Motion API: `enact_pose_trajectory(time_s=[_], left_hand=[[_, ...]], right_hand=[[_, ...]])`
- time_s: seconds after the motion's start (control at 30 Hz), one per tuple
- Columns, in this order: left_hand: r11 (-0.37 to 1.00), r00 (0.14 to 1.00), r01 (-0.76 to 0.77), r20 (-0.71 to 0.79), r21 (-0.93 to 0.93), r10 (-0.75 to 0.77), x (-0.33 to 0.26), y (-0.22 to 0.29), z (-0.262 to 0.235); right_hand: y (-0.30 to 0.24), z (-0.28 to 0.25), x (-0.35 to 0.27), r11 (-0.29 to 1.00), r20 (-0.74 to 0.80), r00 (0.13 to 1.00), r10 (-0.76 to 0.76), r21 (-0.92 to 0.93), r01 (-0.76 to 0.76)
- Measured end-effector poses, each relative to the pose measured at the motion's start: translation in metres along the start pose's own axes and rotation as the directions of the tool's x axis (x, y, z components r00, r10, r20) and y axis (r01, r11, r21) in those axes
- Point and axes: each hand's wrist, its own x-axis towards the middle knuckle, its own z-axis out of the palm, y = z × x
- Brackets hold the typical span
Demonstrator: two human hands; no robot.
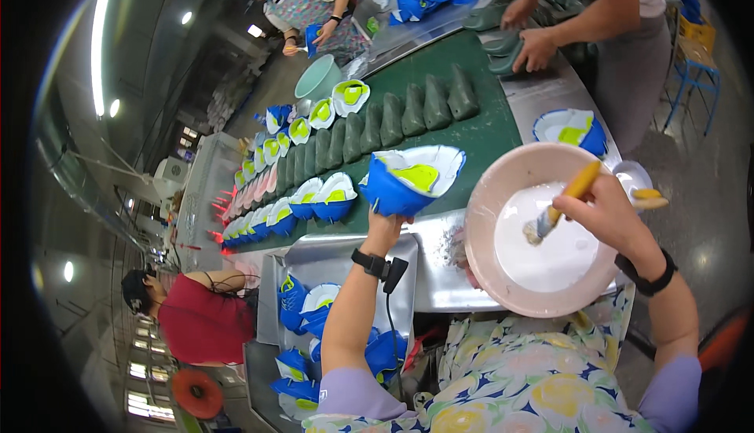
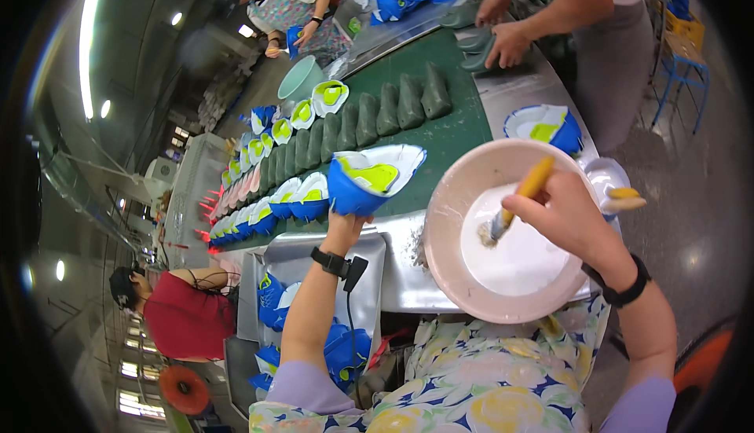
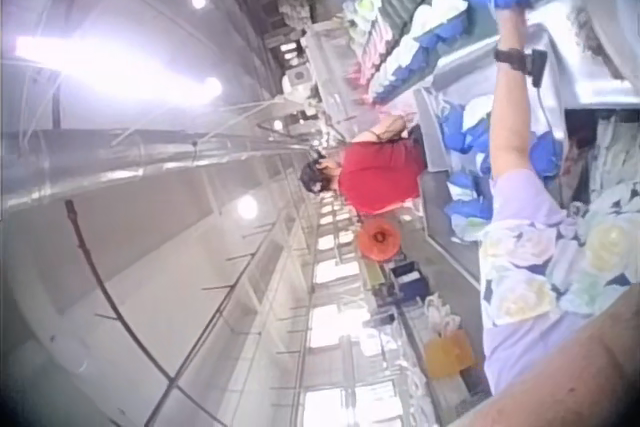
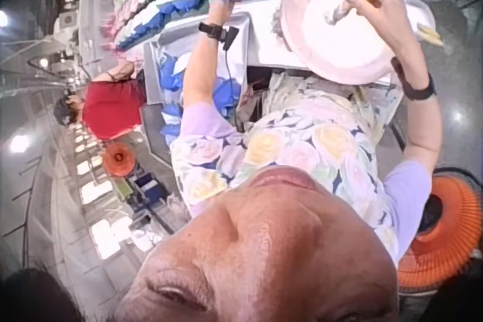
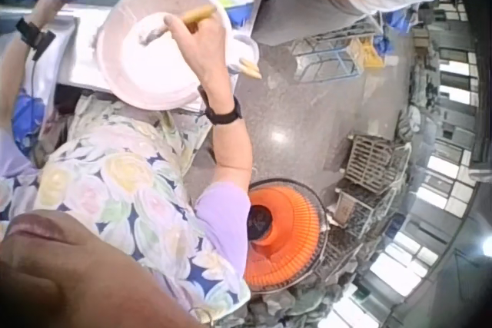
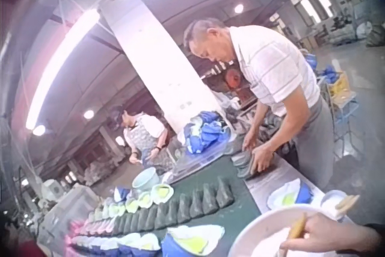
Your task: The person uses a paintbrush to apply white paint to the interior of blue shoe parts on a factory assembly line. They repeatedly dip the brush into a pink bowl of paint and coat the inside of each part before placing it on the conveyor belt.
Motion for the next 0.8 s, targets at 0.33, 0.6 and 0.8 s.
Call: enact_pose_trajectory(time_s=[0.33,0.6,0.8], left_hand=[[0.927,0.982,-0.029,-0.165,0.373,0.097,0.146,-0.131,-0.016],[0.455,0.943,0.035,-0.181,0.890,0.280,0.114,-0.101,-0.056],[0.267,0.940,0.086,-0.167,0.960,0.297,-0.027,0.002,-0.160]], right_hand=[[0.026,0.002,-0.019,0.979,0.085,0.983,0.163,0.112,-0.172],[0.040,-0.004,-0.028,0.954,0.111,0.960,0.257,0.130,-0.271],[0.080,-0.014,-0.031,0.968,0.136,0.972,0.193,0.137,-0.211]])
